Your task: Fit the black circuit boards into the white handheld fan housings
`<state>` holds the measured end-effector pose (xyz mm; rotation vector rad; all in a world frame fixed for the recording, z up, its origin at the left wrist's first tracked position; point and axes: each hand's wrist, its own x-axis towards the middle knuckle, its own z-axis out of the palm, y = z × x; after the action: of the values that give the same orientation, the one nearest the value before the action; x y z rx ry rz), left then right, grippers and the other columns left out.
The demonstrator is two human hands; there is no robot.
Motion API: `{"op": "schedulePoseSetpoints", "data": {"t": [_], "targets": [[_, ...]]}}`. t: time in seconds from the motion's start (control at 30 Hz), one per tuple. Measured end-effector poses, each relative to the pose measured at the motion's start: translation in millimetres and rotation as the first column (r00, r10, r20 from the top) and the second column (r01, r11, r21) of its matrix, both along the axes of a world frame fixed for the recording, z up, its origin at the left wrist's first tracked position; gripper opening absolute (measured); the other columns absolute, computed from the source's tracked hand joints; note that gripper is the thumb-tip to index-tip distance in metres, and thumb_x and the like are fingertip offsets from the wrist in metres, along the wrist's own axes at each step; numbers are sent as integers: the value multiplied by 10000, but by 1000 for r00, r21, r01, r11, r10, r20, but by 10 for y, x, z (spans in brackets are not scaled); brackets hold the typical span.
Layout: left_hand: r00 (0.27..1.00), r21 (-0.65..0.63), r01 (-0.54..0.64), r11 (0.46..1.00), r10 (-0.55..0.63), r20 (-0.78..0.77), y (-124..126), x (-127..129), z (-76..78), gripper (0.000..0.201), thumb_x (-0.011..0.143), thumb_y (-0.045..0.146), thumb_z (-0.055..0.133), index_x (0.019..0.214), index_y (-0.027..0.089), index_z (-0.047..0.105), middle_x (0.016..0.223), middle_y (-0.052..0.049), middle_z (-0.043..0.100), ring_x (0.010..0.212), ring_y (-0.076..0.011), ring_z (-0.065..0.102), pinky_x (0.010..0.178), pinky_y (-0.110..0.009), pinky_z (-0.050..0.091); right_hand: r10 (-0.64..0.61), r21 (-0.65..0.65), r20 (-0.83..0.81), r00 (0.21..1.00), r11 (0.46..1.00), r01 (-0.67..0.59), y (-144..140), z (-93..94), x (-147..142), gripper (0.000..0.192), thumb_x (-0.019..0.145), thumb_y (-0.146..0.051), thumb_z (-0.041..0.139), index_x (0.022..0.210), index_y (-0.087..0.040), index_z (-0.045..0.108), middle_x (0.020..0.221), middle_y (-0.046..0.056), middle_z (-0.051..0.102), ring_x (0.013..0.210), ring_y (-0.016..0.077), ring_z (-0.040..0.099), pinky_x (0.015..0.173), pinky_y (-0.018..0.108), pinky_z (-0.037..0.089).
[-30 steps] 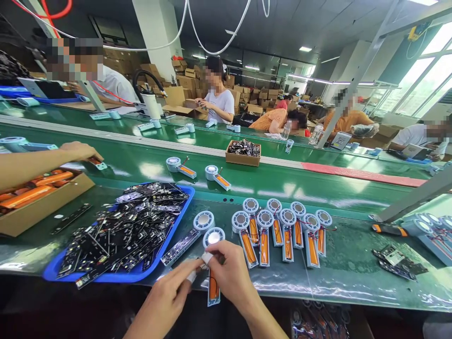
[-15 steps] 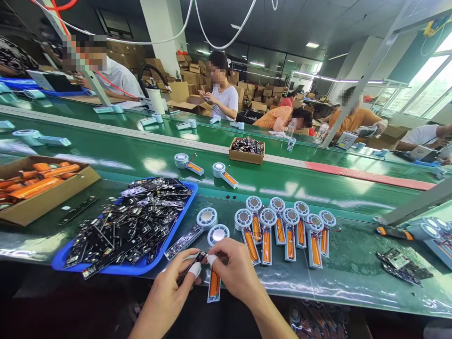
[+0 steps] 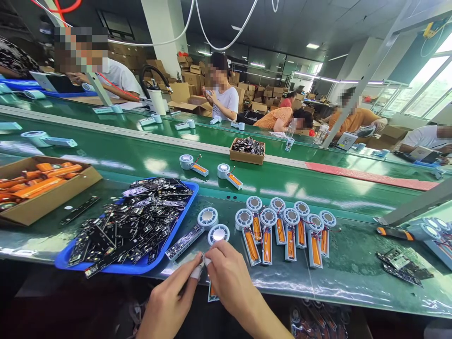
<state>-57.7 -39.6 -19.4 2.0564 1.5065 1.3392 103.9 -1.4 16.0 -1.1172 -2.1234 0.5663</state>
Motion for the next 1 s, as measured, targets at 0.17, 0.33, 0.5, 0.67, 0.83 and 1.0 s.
{"op": "schedulePoseSetpoints", "data": {"t": [0.17, 0.33, 0.5, 0.67, 0.83, 1.0], "targets": [[986, -194, 119, 974, -93, 142, 65, -124, 119, 326, 943, 232, 513, 1150, 208, 763, 1091, -85, 810, 947, -235, 789, 826, -295, 647, 21, -145, -169, 985, 988, -46, 87, 93, 72, 245, 880, -48, 566, 1009, -205, 704, 917, 41, 696, 818, 178, 657, 754, 268, 518], [974, -194, 209, 958, -187, 129, 124, -186, 198, 355, 933, 184, 494, 1157, 235, 765, 1143, -68, 797, 1032, -235, 766, 881, -305, 631, 98, -185, -226, 969, 972, -142, 131, 142, 93, 263, 898, -56, 575, 949, -223, 772, 886, 35, 703, 842, 179, 660, 761, 264, 501], [982, -127, 168, 978, -154, 107, 152, -93, 206, 344, 939, 186, 486, 1140, 232, 761, 1097, -75, 805, 1006, -230, 772, 861, -298, 634, 38, -143, -185, 982, 988, -65, 124, 163, 62, 258, 897, -81, 565, 952, -221, 775, 936, 51, 671, 859, 189, 642, 767, 279, 493], [971, -269, 169, 948, -112, 213, 8, -7, 228, 407, 999, 339, 438, 1303, 231, 685, 1282, -94, 738, 1189, -264, 696, 1003, -380, 576, -69, -373, -197, 978, 928, -10, 26, 229, 101, 220, 969, -266, 561, 876, -197, 747, 683, -11, 628, 627, 140, 555, 595, 237, 417], [872, -522, 263, 811, 31, 488, 30, -40, 172, 495, 991, 472, 402, 1324, 196, 644, 1157, -109, 779, 955, -251, 762, 884, -398, 618, -216, -565, -408, 887, 823, -60, 18, 110, 216, 149, 831, -284, 671, 921, -177, 724, 744, 2, 658, 671, 147, 580, 613, 235, 438], [883, -571, 346, 745, -52, 467, 246, 126, 123, 340, 809, 408, 653, 1000, 141, 745, 874, -93, 795, 758, -258, 731, 720, -370, 595, -231, -604, -599, 766, 759, -244, 49, 58, 218, 114, 770, -288, 651, 798, -182, 679, 658, -30, 593, 597, 114, 510, 593, 224, 404]]}}
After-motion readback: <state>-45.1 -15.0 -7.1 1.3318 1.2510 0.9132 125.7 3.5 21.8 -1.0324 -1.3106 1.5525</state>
